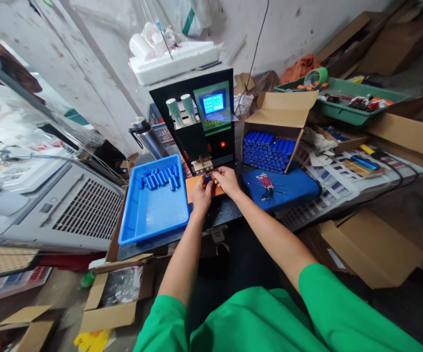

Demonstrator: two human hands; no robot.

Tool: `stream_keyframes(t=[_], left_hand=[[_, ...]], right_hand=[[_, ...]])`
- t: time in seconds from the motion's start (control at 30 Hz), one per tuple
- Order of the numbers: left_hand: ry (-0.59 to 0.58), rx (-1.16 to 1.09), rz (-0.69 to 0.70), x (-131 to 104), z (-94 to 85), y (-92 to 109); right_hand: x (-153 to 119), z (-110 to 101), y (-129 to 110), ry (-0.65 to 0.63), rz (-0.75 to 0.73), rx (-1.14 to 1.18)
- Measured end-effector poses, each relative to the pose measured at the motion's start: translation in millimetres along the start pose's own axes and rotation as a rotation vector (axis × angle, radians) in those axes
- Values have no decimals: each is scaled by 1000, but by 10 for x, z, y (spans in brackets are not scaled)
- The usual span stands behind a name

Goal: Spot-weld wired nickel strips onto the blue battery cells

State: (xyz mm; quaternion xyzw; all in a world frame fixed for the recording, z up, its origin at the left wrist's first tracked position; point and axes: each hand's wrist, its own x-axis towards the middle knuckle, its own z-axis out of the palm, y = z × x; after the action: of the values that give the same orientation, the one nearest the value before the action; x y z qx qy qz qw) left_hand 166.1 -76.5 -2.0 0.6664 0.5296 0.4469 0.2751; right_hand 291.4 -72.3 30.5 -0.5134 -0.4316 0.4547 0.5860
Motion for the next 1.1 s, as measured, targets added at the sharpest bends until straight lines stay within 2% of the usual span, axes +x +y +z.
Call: stream_keyframes(t=[0.3,0.7,0.93,1.1], left_hand=[[39,15,3,-10,10,-4],[-8,42,-59,-19,-16,69],[-10,54,-65,-23,-22,96],[-4,61,-66,-21,-14,90]], right_hand=[[24,82,29,9,-16,-89],[50,99,52,4,-5,-60],[88,90,103,30,-82,-170],[71,96,77,16,-31,-138]])
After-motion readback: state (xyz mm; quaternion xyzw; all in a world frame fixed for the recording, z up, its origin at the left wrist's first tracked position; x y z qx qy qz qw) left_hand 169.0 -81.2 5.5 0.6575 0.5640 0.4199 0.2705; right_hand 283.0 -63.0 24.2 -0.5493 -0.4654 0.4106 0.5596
